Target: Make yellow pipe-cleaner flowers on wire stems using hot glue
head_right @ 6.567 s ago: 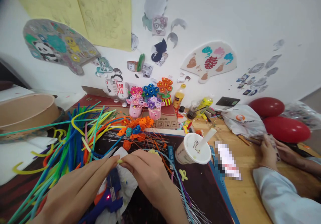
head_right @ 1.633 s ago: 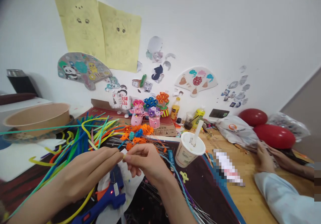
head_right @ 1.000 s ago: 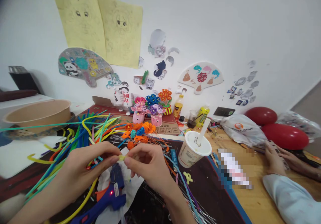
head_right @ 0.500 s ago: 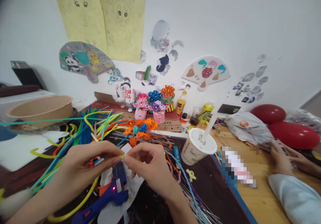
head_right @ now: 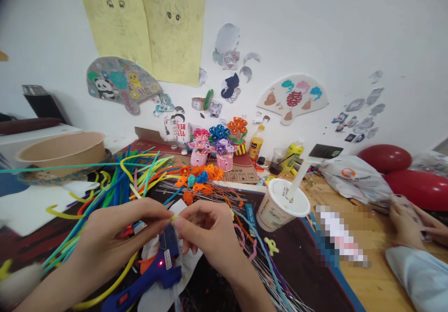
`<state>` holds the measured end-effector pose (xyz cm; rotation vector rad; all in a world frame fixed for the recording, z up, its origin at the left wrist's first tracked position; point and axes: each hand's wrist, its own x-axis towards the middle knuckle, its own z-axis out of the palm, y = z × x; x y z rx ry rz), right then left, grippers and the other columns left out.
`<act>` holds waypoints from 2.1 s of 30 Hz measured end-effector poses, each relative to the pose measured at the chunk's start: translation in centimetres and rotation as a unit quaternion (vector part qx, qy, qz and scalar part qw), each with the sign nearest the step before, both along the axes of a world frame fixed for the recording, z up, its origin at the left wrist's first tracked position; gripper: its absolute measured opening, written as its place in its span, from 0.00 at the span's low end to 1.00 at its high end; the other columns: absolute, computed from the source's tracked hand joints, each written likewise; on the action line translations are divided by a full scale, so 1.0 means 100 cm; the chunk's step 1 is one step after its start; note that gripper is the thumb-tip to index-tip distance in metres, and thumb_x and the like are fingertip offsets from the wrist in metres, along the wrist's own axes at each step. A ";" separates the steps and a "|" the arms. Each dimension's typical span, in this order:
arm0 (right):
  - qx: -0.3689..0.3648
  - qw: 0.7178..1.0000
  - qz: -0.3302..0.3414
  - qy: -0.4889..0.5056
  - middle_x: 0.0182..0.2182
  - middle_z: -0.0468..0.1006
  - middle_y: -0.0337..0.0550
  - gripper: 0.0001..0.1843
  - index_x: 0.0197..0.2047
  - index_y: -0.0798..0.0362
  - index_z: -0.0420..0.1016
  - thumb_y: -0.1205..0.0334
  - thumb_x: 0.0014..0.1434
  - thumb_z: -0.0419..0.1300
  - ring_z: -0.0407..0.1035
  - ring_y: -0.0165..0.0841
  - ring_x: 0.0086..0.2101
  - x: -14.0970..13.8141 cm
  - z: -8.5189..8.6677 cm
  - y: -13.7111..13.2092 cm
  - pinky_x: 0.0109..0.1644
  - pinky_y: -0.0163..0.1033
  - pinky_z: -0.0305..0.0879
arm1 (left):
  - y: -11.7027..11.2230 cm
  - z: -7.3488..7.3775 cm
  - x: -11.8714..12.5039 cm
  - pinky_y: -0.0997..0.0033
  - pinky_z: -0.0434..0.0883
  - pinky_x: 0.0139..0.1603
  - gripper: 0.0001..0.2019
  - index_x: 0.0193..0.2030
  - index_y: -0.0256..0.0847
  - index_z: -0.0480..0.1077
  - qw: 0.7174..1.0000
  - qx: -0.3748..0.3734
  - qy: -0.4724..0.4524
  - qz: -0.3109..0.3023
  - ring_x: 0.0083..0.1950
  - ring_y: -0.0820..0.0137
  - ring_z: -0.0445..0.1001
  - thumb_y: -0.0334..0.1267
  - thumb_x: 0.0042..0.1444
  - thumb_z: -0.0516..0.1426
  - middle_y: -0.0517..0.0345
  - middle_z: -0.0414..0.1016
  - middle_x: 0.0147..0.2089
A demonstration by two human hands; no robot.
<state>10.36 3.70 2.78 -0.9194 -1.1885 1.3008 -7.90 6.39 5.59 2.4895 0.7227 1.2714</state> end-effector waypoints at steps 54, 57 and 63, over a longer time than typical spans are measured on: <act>-0.012 0.999 0.046 -0.001 0.18 0.73 0.35 0.14 0.28 0.56 0.76 0.55 0.52 0.71 0.65 0.22 0.15 0.003 -0.001 -0.005 0.17 0.25 0.57 | 0.001 -0.006 -0.010 0.81 0.69 0.34 0.03 0.42 0.44 0.72 0.998 0.006 0.050 -0.034 0.33 0.76 0.75 0.33 0.63 0.57 0.62 0.78 0.36; -0.029 0.998 0.055 0.019 0.18 0.74 0.35 0.15 0.27 0.56 0.76 0.55 0.48 0.73 0.65 0.22 0.14 0.004 0.000 -0.004 0.16 0.25 0.57 | 0.002 -0.014 -0.014 0.78 0.70 0.37 0.07 0.47 0.43 0.70 0.992 0.091 0.086 -0.026 0.37 0.72 0.77 0.30 0.65 0.54 0.57 0.78 0.39; 0.049 0.998 0.014 -0.049 0.20 0.73 0.33 0.08 0.29 0.54 0.78 0.60 0.53 0.70 0.65 0.22 0.20 0.004 0.000 -0.007 0.24 0.26 0.62 | -0.005 -0.007 -0.003 0.81 0.64 0.27 0.07 0.35 0.42 0.69 0.998 -0.006 0.061 -0.022 0.25 0.78 0.68 0.30 0.64 0.54 0.65 0.71 0.27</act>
